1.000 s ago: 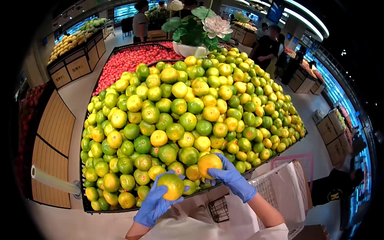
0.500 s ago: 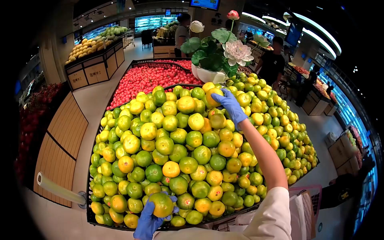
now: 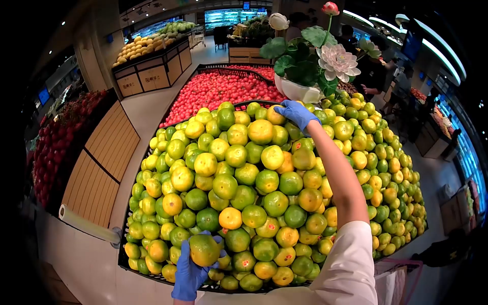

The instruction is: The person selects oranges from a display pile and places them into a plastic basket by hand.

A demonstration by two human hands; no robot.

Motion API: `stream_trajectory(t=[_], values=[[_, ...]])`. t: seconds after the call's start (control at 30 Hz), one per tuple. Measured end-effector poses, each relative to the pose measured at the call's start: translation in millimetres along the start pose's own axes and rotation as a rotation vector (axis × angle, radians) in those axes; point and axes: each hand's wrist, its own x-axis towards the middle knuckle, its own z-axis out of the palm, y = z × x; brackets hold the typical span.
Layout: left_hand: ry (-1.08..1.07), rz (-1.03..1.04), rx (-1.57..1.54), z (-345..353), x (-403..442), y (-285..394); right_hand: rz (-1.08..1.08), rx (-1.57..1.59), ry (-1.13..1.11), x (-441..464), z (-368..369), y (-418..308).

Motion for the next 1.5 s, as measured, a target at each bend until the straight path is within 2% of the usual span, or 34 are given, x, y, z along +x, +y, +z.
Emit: stream_trajectory(t=[0.03, 0.07, 0.13, 0.2, 0.27, 0.3, 0.33, 0.37, 0.4, 0.43, 0.47, 0.57, 0.63, 0.67, 0.7, 0.73, 0.77, 0.87, 0.93, 1.0, 1.07, 1.13, 1.17, 1.2, 1.27, 1.3, 1.37, 1.47, 1.5], values=[[0.065, 0.007, 0.002, 3.9, 3.1, 1.3, -0.018, -0.009, 0.070, -1.7, 0.1, 0.4], [0.023, 0.015, -0.037, 0.5, 8.4, 2.4, -0.037, -0.013, 0.131, -3.3, 3.4, 0.0], [-0.001, 0.035, 0.009, 6.4, 14.1, 10.0, -0.280, -0.493, 0.531, -4.7, 8.4, -8.9], [0.042, 0.071, 0.039, 10.0, 19.1, 13.5, -0.444, -0.222, 0.570, -19.0, 14.7, -42.1], [0.026, 0.069, 0.079, 13.8, 22.4, 16.4, -0.304, 0.322, 0.163, -76.0, 29.9, -119.7], [0.004, 0.069, 0.092, 17.1, 23.7, 17.2, -0.203, 0.380, -0.079, -103.1, 37.6, -149.2], [-0.027, 0.070, 0.104, 22.4, 25.1, 18.5, -0.270, 0.359, -0.315, -123.7, 50.6, -158.0], [-0.028, 0.071, 0.094, 28.0, 25.8, 19.3, -0.259, 0.167, -0.590, -143.4, 58.8, -173.7], [-0.057, 0.073, 0.116, 33.9, 25.6, 20.4, -0.620, 0.072, -0.516, -166.2, 78.6, -169.9], [-0.088, 0.077, 0.140, 38.0, 25.8, 20.6, -0.611, 0.025, -0.691, -181.0, 76.6, -190.6], [-0.093, 0.080, 0.133, 40.1, 26.8, 19.5, -0.486, 0.034, -0.668, -195.8, 90.3, -191.4], [-0.064, 0.101, 0.028, 43.9, 25.7, 22.3, -0.470, 0.092, -0.627, -190.2, 93.2, -194.1], [-0.082, 0.143, 0.023, 45.5, 23.8, 29.2, -0.476, 0.354, -0.442, -173.6, 92.3, -191.3], [-0.097, 0.180, 0.022, 47.5, 23.1, 32.1, -0.300, 0.442, -0.465, -163.0, 82.2, -190.1], [-0.075, 0.228, 0.007, 52.7, 21.8, 34.6, -0.357, 0.477, -0.340, -142.5, 82.1, -179.5], [-0.078, 0.232, 0.000, 49.7, 22.5, 34.5, -0.239, 0.582, -0.289, -124.0, 69.0, -183.4], [-0.084, 0.276, 0.067, 43.3, 22.1, 33.0, -0.211, 0.656, -0.244, -98.7, 59.6, -176.1], [-0.101, 0.303, 0.100, 24.7, 21.1, 28.6, -0.231, 0.493, 0.009, -13.4, 41.0, -134.7], [-0.055, 0.286, 0.108, 19.0, 18.7, 25.7, -0.123, 0.400, 0.101, 37.4, 37.1, -106.1], [-0.039, 0.304, 0.102, 18.6, 14.8, 25.1, -0.082, 0.329, 0.120, 85.3, 43.0, -75.5], [-0.007, 0.302, 0.094, 15.4, 12.5, 24.8, 0.054, 0.188, 0.111, 111.5, 53.4, -64.1], [0.006, 0.307, 0.096, 9.7, 10.5, 23.1, 0.018, 0.149, 0.065, 146.1, 81.5, -33.8], [-0.023, 0.313, 0.065, 5.3, 10.7, 22.4, -0.073, 0.121, 0.035, 144.2, 88.3, -33.9], [-0.052, 0.317, 0.036, 0.7, 11.2, 22.3, -0.183, -0.179, 0.060, 149.6, 98.5, -36.4], [-0.033, 0.320, 0.050, -5.2, 12.8, 20.5, -0.103, -0.373, -0.056, 161.5, 96.9, -36.9], [-0.028, 0.341, 0.040, -7.9, 13.3, 20.3, -0.093, -0.364, -0.051, 163.2, 92.2, -41.9], [-0.002, 0.359, 0.028, -10.7, 14.7, 20.9, 0.015, -0.321, -0.217, 165.6, 85.7, -44.8], [0.043, 0.321, 0.041, -12.5, 18.8, 20.9, 0.038, -0.396, -0.090, 168.2, 104.8, -44.2], [0.032, 0.325, 0.050, -13.4, 20.1, 20.8, 0.009, -0.156, -0.070, 194.0, 122.4, -7.8]])
